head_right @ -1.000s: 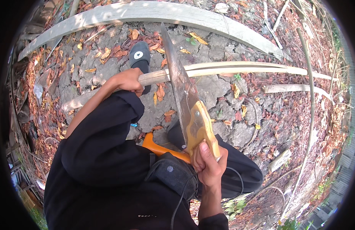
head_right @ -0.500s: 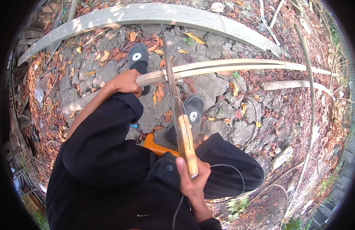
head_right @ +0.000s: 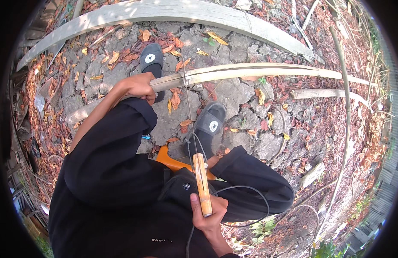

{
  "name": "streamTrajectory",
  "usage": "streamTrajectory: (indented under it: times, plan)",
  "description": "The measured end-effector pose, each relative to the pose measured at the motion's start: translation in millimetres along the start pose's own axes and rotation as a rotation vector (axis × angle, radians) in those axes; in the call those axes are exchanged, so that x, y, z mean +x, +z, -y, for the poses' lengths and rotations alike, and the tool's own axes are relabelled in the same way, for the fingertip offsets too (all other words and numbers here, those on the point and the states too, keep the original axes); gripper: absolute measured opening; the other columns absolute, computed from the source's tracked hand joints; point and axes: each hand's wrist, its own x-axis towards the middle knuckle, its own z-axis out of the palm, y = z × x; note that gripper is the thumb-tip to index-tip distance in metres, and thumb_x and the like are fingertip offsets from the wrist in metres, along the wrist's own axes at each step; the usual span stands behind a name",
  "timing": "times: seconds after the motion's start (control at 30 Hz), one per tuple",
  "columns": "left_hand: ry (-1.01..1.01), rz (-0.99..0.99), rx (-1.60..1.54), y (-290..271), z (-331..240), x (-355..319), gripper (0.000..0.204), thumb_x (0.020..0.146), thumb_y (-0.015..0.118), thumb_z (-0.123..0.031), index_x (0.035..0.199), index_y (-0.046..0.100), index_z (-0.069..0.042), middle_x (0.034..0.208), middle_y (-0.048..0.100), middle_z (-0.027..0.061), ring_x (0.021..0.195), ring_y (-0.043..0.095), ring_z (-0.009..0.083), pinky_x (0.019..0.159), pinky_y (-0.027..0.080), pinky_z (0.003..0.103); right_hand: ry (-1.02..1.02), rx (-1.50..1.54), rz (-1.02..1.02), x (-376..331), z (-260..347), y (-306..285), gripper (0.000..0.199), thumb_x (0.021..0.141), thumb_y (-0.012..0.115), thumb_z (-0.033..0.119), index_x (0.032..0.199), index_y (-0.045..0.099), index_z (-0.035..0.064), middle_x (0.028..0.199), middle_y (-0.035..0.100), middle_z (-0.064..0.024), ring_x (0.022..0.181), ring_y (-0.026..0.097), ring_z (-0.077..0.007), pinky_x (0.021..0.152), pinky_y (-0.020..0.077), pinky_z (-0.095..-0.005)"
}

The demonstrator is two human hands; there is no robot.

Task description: The person sits on a small stool and uses a curved blade to shave and shape a long piece of wood held between their legs. They repeatedly draw the blade along the wood to remove thin strips, refining its shape.

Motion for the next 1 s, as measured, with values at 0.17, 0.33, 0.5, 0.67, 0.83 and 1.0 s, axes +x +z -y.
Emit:
streamTrajectory:
  times: [0.17, 0.33, 0.5, 0.67, 0.83, 1.0]
  plan:
    - [-0.004, 0.08, -0.09, -2.9, 17.1, 14.7, 0.026, 0.054, 0.072, -0.012, 0.071, 0.066, 0.006, 0.064, 0.067, 0.01, 0.054, 0.06, 0.0166, 0.05, 0.043, 0.032, -0.019, -0.01, 0.081, 80.3, -2.7, 29.8, 0.028, 0.09, 0.068, 0.009, 0.066, 0.057, -0.0012, 0.05, 0.048, -0.0073, 0.04, 0.044, -0.0157, 0.043, 0.0321, -0.031]
    - [-0.076, 0.078, 0.062, -0.7, 3.1, 4.2, 0.038, 0.054, 0.074, -0.015, 0.086, 0.069, 0.004, 0.073, 0.07, 0.0128, 0.066, 0.066, 0.0217, 0.059, 0.048, 0.035, -0.04, -0.053, 0.095, 57.9, 3.1, 37.4, 0.025, 0.087, 0.071, 0.007, 0.067, 0.061, -0.0026, 0.05, 0.05, -0.008, 0.042, 0.049, -0.0145, 0.045, 0.0344, -0.0312]
    - [0.213, -0.187, 0.143, 10.5, 8.7, -5.2, 0.056, 0.056, 0.077, -0.017, 0.108, 0.062, -0.006, 0.082, 0.07, 0.0152, 0.08, 0.069, 0.0329, 0.069, 0.05, 0.043, 0.206, 0.207, 0.074, 74.1, -9.5, 10.1, 0.034, 0.093, 0.067, 0.014, 0.065, 0.057, -0.0031, 0.051, 0.048, 0.0006, 0.048, 0.041, -0.0051, 0.045, 0.0298, -0.0279]
    - [0.417, -0.558, 0.477, 21.7, 4.0, -19.3, 0.052, 0.069, 0.077, -0.02, 0.112, 0.048, -0.008, 0.086, 0.067, 0.0178, 0.079, 0.065, 0.0418, 0.071, 0.05, 0.052, 0.292, 0.454, 0.088, 84.5, 8.8, 12.3, 0.033, 0.096, 0.065, 0.015, 0.068, 0.057, 0.0, 0.054, 0.048, 0.0034, 0.049, 0.04, -0.0034, 0.044, 0.0283, -0.0241]
    - [0.264, -0.53, 0.506, 19.5, -16.8, -17.3, 0.05, 0.069, 0.073, -0.019, 0.113, 0.054, -0.005, 0.081, 0.068, 0.0202, 0.078, 0.066, 0.0433, 0.072, 0.052, 0.05, 0.254, 0.399, 0.179, 115.9, 54.9, 6.0, 0.031, 0.098, 0.062, 0.019, 0.076, 0.057, -0.0016, 0.053, 0.046, 0.001, 0.044, 0.038, -0.0048, 0.042, 0.032, -0.0241]
    - [0.234, -0.413, 0.454, 15.0, -10.2, -10.8, 0.04, 0.066, 0.071, -0.019, 0.101, 0.066, -0.001, 0.078, 0.07, 0.0215, 0.078, 0.068, 0.0404, 0.076, 0.054, 0.048, 0.068, 0.095, 0.257, 96.7, 64.4, 9.0, 0.03, 0.096, 0.066, 0.017, 0.073, 0.057, -0.0016, 0.053, 0.051, -0.0007, 0.044, 0.046, -0.0077, 0.044, 0.0364, -0.0255]
